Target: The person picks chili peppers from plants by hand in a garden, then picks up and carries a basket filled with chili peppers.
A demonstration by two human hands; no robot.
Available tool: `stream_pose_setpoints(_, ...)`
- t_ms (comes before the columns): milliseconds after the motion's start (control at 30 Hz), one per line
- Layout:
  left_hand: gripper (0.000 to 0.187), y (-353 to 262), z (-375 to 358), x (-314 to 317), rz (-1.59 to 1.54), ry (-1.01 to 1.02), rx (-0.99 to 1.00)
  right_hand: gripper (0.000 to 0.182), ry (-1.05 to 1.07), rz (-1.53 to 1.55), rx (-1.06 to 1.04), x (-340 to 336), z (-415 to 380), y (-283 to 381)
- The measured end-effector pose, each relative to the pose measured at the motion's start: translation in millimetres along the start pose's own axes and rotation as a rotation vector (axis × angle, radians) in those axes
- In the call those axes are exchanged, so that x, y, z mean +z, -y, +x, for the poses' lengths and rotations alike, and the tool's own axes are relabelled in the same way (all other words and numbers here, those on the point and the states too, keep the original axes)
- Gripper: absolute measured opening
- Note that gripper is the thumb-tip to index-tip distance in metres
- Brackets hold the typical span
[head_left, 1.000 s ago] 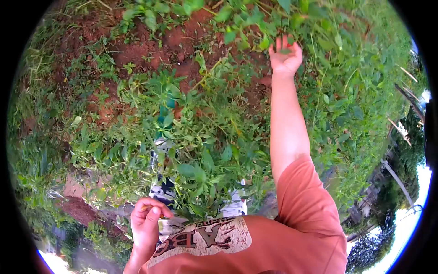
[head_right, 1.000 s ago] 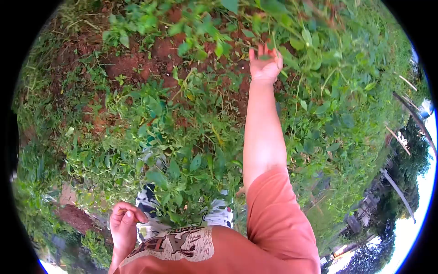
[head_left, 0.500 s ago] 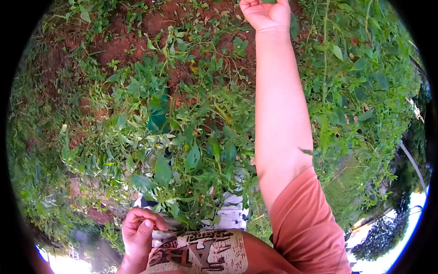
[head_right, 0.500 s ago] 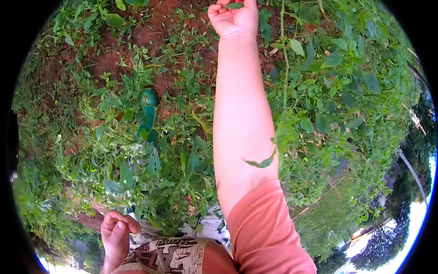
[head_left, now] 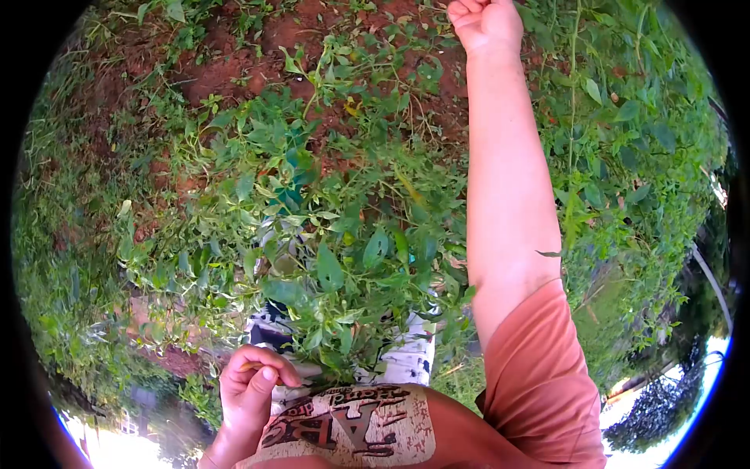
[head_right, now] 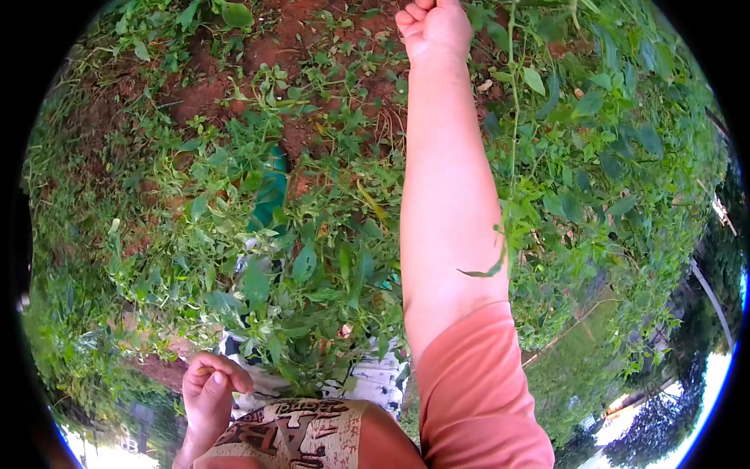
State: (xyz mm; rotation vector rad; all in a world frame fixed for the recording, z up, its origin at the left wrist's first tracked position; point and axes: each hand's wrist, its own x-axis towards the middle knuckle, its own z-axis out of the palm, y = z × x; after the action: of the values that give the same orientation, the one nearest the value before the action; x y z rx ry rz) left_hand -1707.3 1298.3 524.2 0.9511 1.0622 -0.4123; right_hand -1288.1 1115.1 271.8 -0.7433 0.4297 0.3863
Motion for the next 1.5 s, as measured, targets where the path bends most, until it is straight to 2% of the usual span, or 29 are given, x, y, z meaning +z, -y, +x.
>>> stream_pose_setpoints(67,0.020,-3,0,-1,-0.016,-0.012,0.001,0.013,0.096,-0.118,-0.039,-11,4,0)
stream_pose_setpoints(133,0.020,-5,1,-3,-0.033,-0.021,0.002,0.018,0.103,-0.101,-0.050,2,-10,-6)
stream_pose_setpoints(200,0.021,-8,1,-6,-0.044,-0.022,0.009,0.012,0.178,-0.193,0.124,-8,-17,-10)
stream_pose_setpoints(233,0.021,-10,2,-7,-0.053,-0.022,0.006,0.025,0.186,-0.404,0.162,-12,-30,-7)
stream_pose_setpoints(333,0.022,-16,5,-10,-0.071,-0.003,0.011,0.023,-0.100,-0.762,0.498,-40,-45,-16)
stream_pose_setpoints(400,0.020,-19,9,-15,-0.083,0.071,0.048,0.023,-0.180,-1.223,0.759,-69,-48,-29)
stream_pose_setpoints(467,0.017,-23,12,-20,-0.105,0.126,0.062,0.024,-0.013,-1.735,1.018,-79,-58,-47)
stream_pose_setpoints(533,0.014,-27,13,-24,-0.121,0.179,0.068,0.041,0.086,-2.016,1.092,-52,-79,-58)
stream_pose_setpoints(567,0.013,-30,14,-27,-0.135,0.201,0.074,0.041,0.084,-2.014,1.101,-89,-79,-70)
stream_pose_setpoints(600,0.013,-32,16,-29,-0.148,0.224,0.085,0.044,0.514,-2.291,1.065,-155,-76,-90)
stream_pose_setpoints(667,0.012,-39,19,-33,-0.153,0.222,0.086,0.047,0.989,-2.516,0.977,-162,-79,-97)
stream_pose_setpoints(733,0.012,-43,21,-37,-0.161,0.208,0.081,0.046,0.214,-2.249,1.229,-79,-108,-84)
stream_pose_setpoints(767,0.012,-45,22,-40,-0.152,0.211,0.091,0.044,0.282,-2.189,1.189,-105,-110,-85)
stream_pose_setpoints(833,0.012,-53,24,-43,-0.138,0.182,0.084,0.041,0.496,-2.141,1.242,-111,-115,-82)
stream_pose_setpoints(867,0.013,-54,28,-47,-0.102,0.198,0.100,0.041,0.639,-2.156,1.332,-89,-120,-75)
stream_pose_setpoints(933,0.013,-64,39,-50,-0.060,0.165,0.149,0.041,0.364,-1.811,1.457,-117,-132,-73)
stream_pose_setpoints(967,0.012,-68,46,-56,0.007,0.104,0.120,0.041,0.376,-1.814,1.458,-131,-138,-71)
stream_pose_setpoints(1000,0.011,-75,53,-56,0.054,0.005,0.122,0.042,0.364,-1.677,1.438,-144,-144,-68)
stream_pose_setpoints(1067,0.013,-96,71,-56,0.124,-0.071,0.130,0.043,0.369,-1.554,1.415,-136,-150,-67)
stream_pose_setpoints(1100,0.012,-108,83,-55,0.275,-0.094,0.143,0.048,0.278,-1.441,1.380,-110,-152,-68)
stream_pose_setpoints(1133,0.010,-119,97,-55,0.331,-0.069,0.107,0.056,0.195,-1.330,1.346,-85,-155,-69)
stream_pose_setpoints(1167,0.011,-119,114,-57,0.462,-0.034,0.208,0.059,0.218,-1.371,1.305,-65,-158,-70)
stream_pose_setpoints(1200,0.018,-128,131,-58,0.659,0.006,0.196,0.059,0.242,-1.383,1.308,-64,-159,-72)
stream_pose_setpoints(1267,0.019,-124,168,-61,0.942,0.087,0.225,0.055,0.311,-1.368,1.256,-80,-156,-78)
stream_pose_setpoints(1300,0.019,-115,186,-62,1.068,0.126,0.257,0.055,0.336,-1.337,1.238,-113,-152,-82)
stream_pose_setpoints(1367,0.019,-100,215,-58,1.319,0.316,0.274,0.051,0.360,-1.357,1.240,-97,-152,-88)
stream_pose_setpoints(1400,0.019,-95,219,-51,1.314,0.315,0.267,0.048,0.363,-1.380,1.242,-92,-153,-89)
stream_pose_setpoints(1433,0.022,-89,223,-42,1.267,0.354,0.344,0.048,0.356,-1.380,1.252,-98,-155,-88)
stream_pose_setpoints(1500,0.026,-80,229,-34,1.207,0.410,0.423,0.036,0.177,-1.249,1.174,-109,-155,-84)
